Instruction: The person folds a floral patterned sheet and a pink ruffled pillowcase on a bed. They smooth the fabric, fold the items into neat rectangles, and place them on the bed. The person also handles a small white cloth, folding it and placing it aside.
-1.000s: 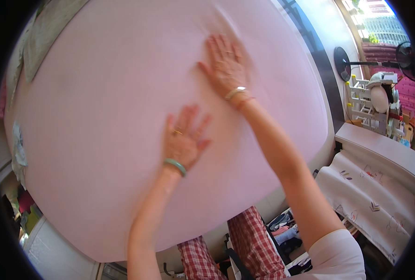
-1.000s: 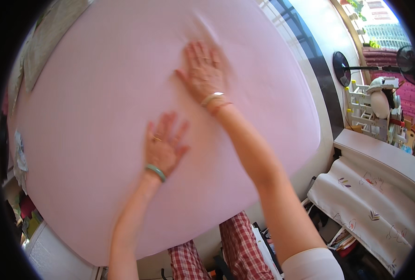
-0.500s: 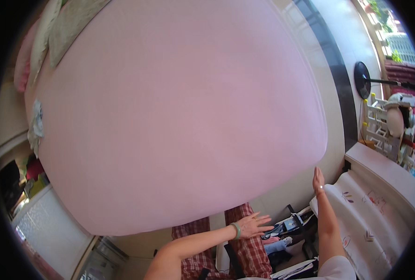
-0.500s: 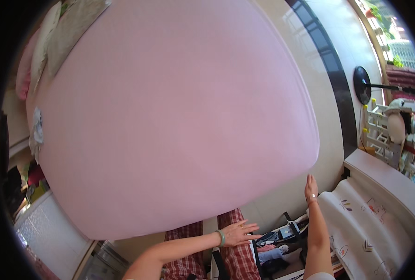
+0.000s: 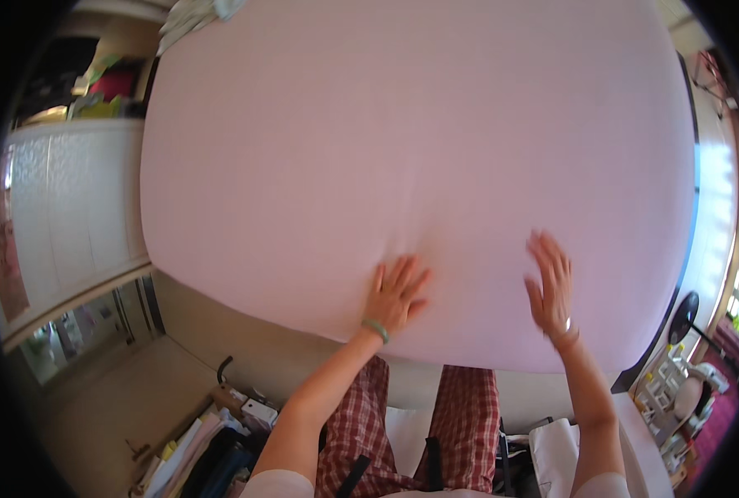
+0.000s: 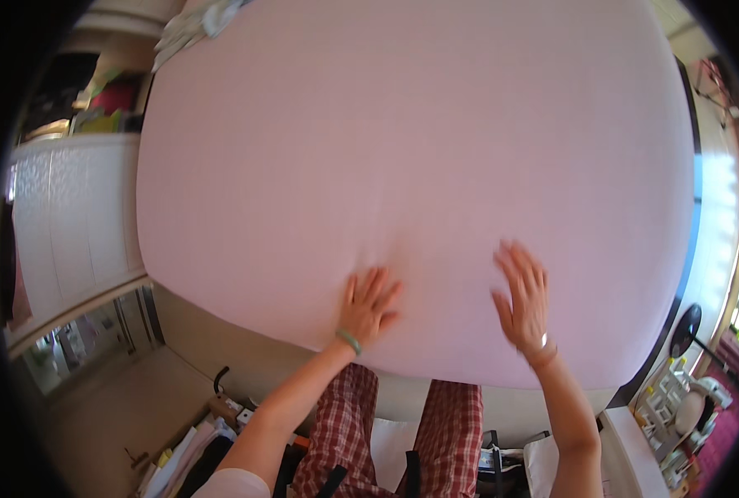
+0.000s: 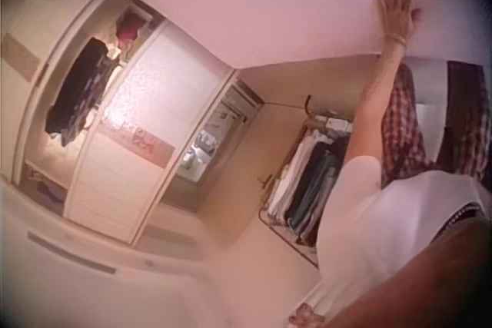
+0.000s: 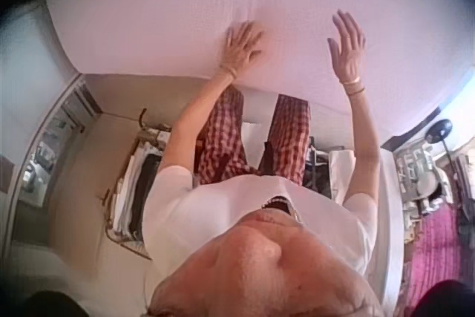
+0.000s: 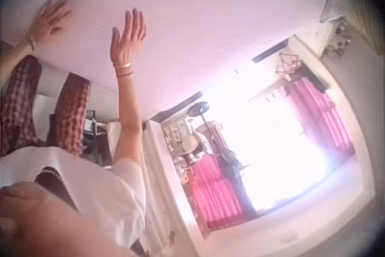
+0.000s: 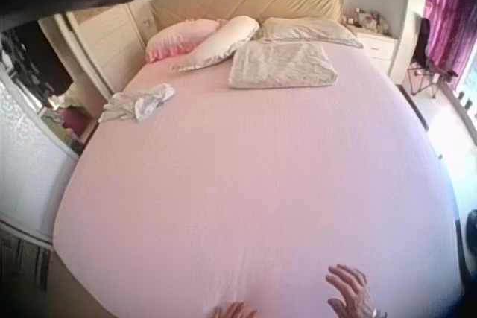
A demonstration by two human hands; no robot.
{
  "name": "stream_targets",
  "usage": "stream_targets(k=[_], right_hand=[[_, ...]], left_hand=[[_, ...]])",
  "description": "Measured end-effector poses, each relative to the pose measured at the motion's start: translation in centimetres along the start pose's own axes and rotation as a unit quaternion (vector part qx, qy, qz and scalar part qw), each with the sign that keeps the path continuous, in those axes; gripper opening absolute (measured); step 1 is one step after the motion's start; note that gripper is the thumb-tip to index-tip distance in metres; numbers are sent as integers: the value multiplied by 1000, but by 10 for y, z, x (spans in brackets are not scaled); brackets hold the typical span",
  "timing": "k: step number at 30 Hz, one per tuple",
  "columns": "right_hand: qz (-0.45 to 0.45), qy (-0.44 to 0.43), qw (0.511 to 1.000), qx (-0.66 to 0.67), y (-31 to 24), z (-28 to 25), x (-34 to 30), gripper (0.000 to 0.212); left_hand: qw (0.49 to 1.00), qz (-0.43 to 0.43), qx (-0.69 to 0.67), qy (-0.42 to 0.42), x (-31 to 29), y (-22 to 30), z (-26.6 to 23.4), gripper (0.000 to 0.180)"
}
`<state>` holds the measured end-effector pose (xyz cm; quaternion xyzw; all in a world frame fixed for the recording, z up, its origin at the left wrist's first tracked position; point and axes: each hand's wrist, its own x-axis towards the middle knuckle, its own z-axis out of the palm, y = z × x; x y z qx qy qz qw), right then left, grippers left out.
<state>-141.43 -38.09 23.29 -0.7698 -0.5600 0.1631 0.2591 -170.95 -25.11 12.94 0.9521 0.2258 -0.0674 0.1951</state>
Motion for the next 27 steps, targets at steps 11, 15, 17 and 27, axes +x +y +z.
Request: stream_targets(k=[11,15,17,27], right_hand=[[-275,-161,946,-63,-283,301,167,64],[-351,-389,844,-116,-370,362,88,63],[-350,-328,876,-48,-385,363,88,63],[-380,-431,817,-45,-394,338,134,50]], left_hand=[[940,-85,-191,269,-104,-149,-117,60],[937,-255,-3,238,-123,-320,-111,59],[908,-334,67,243,-183,-377,-108,59],[406,-854,-219,242,-396,-467,-43,55]])
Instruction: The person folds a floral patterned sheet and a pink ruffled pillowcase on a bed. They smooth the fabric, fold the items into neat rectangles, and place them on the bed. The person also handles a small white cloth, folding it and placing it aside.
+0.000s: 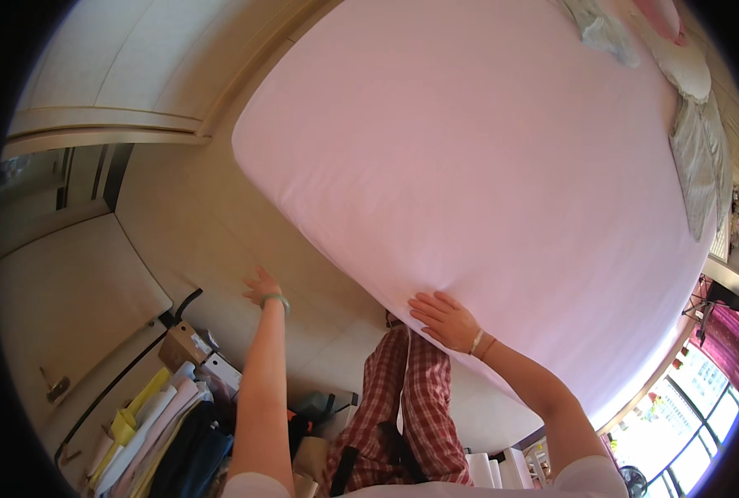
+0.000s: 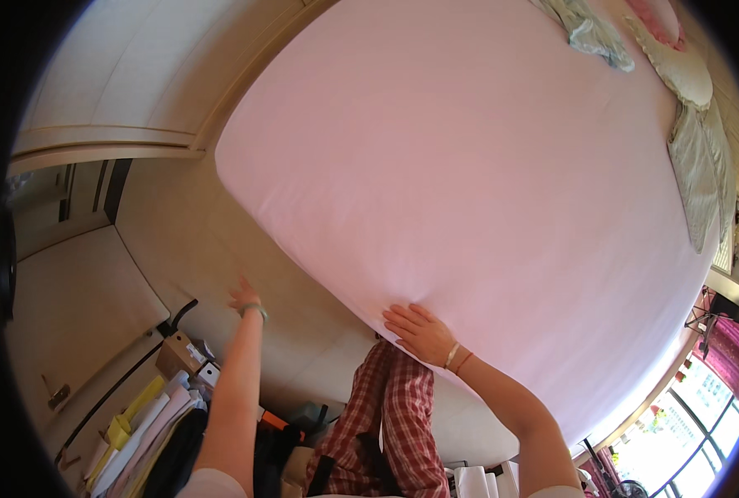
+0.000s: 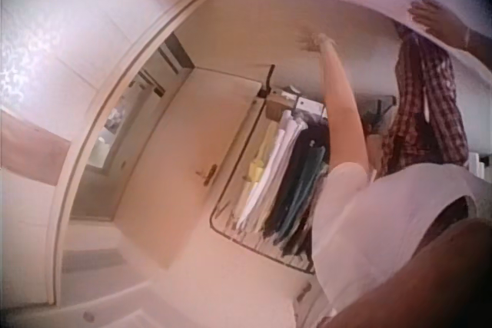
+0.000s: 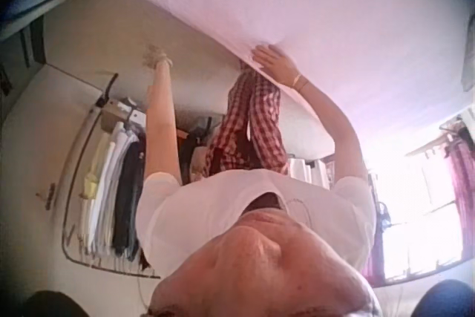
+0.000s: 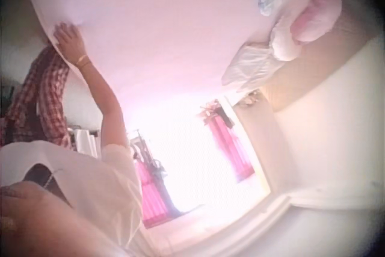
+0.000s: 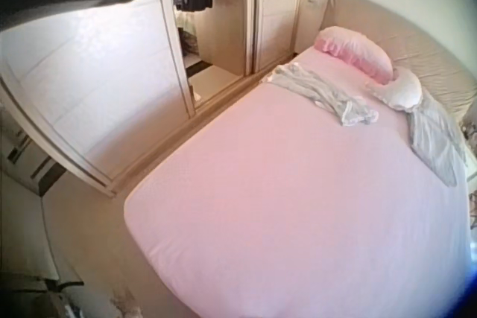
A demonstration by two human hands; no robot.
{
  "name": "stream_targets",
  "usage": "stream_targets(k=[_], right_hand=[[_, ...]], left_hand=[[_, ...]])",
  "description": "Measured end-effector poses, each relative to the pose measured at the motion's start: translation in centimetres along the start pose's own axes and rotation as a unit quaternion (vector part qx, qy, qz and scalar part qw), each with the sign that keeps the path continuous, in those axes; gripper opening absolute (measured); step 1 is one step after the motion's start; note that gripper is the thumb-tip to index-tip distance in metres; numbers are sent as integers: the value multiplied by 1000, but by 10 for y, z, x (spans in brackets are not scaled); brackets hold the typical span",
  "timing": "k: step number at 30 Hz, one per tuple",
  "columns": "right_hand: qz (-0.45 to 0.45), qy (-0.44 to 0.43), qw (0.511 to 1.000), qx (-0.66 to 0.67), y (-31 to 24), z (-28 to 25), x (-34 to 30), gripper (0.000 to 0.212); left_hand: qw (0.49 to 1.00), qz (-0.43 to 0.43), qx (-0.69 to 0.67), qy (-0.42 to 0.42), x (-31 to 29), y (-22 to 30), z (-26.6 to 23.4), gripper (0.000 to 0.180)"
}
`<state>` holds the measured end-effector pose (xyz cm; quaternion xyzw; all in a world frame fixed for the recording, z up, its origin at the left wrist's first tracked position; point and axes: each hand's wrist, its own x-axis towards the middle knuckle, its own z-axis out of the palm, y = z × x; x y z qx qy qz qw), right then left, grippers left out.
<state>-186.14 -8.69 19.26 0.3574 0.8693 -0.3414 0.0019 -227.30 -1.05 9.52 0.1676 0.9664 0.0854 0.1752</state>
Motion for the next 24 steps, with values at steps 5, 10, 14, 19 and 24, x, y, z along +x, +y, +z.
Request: stream_targets(k=[5,10,14,19,24], right_hand=[[97,148,984,-25,46,-79,32,58],[242,353,900,-80,142,-146,161,56],[291,286,897,-171,178,-137,247,66],[119,176,975,-58,68,-82,379,77],[11,129,991,-15,26,-70,416,72]], left_hand=[[892,445,-73,45,-73,108,1,56],[749,658,56,-60,-88,240,23,57],[795,591,127,48,4,274,39,55],[835,542,96,-1,64,284,26,45],[873,411,-147,-218,115,274,17,37]])
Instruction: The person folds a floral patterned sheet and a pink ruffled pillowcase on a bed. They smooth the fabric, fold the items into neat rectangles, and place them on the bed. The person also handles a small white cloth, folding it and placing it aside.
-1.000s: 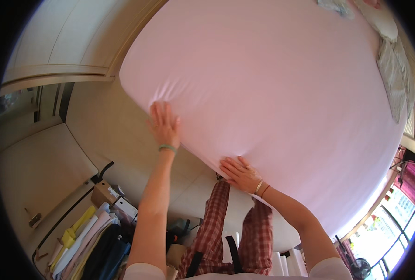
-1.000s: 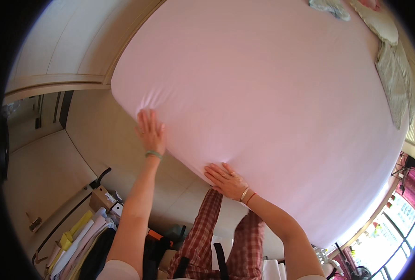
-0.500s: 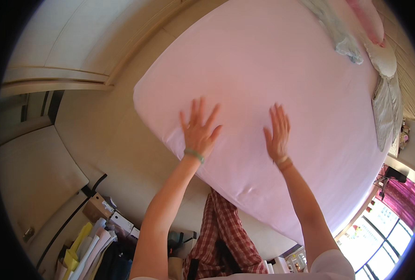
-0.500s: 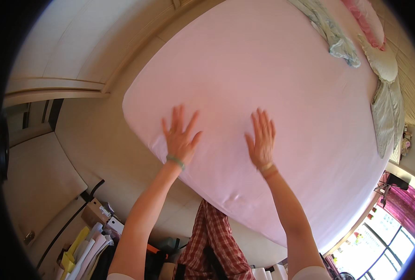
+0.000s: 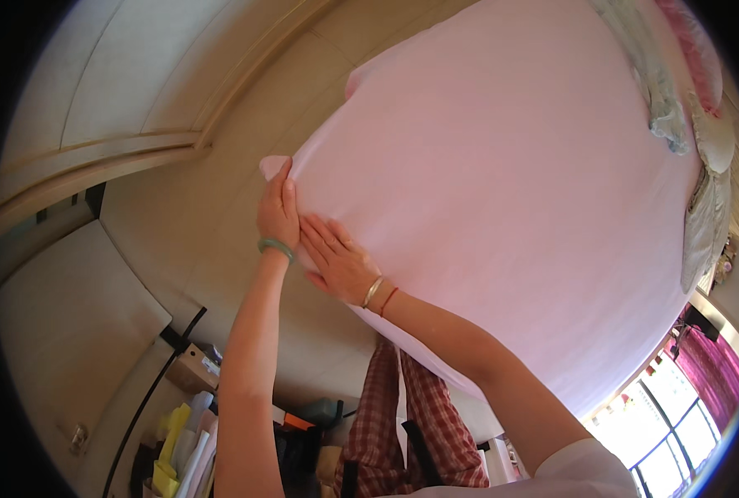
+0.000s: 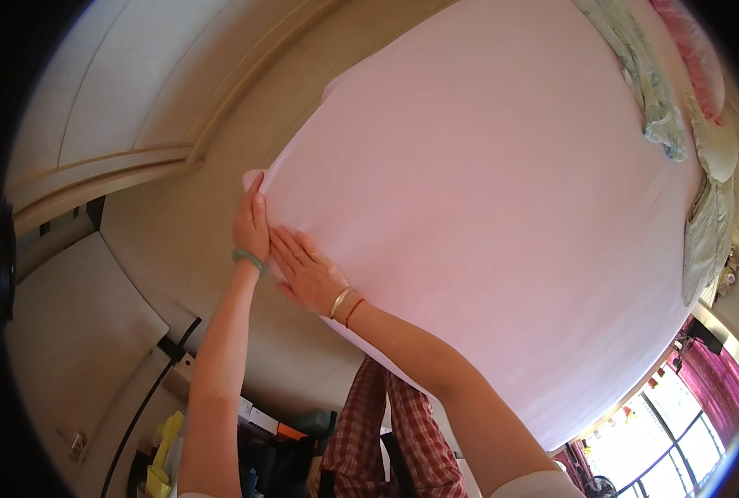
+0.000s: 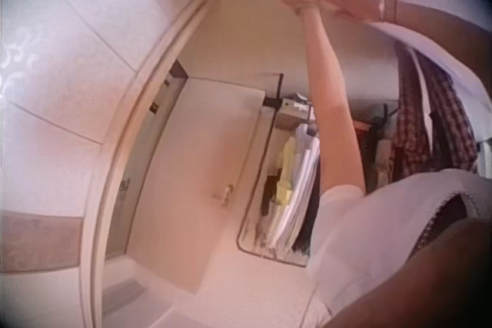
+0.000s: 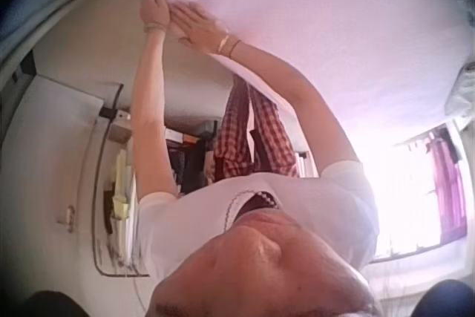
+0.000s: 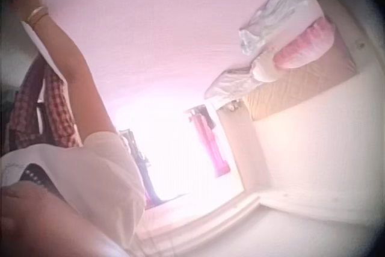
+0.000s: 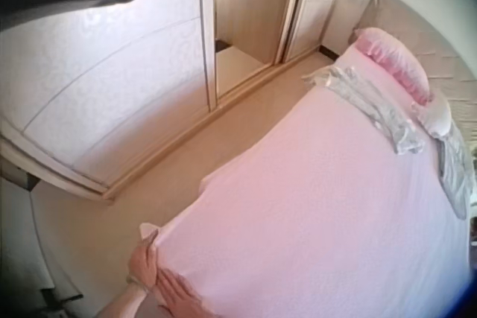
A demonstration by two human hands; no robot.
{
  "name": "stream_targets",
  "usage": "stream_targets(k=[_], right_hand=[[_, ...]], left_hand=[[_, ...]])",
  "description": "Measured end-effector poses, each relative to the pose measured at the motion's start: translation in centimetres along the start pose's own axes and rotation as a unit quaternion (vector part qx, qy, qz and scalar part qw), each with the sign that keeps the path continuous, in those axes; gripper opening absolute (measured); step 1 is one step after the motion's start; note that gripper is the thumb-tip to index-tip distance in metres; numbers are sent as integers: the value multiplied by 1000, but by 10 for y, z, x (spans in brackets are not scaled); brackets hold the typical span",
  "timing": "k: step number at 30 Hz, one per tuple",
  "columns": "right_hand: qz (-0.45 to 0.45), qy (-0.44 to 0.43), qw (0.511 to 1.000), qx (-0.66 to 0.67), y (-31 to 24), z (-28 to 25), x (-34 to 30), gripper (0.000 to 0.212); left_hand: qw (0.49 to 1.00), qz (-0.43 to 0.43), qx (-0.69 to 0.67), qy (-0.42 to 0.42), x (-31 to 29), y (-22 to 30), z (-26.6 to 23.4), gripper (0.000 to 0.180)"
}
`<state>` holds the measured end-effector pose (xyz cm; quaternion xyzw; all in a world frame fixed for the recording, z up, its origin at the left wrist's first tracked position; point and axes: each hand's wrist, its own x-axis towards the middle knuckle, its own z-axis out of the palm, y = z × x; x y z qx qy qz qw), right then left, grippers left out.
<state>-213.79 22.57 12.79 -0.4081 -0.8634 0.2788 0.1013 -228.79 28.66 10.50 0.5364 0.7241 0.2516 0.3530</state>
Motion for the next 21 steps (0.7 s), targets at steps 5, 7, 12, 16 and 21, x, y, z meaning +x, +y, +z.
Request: stream_targets(k=[5,7,12,16,21], right_hand=[[-37,51,997,51,41,-30,-4,63],[93,136,986,-39,74,-72,2,61],[257,201,916,-235,135,-81,23,61],[132,97,979,-120,9,5,77,69],[100,-202,954,-198,-90,45,115,71]], left_hand=[[993,-29,-112,29,1,-17,6,40],[976,-75,-203,18,3,-27,6,43],[895,-142,-416,-75,18,-30,17,48],[929,-158,-301,-144,10,-74,7,50],[974,-93,131,-163,-77,-172,-48,54]])
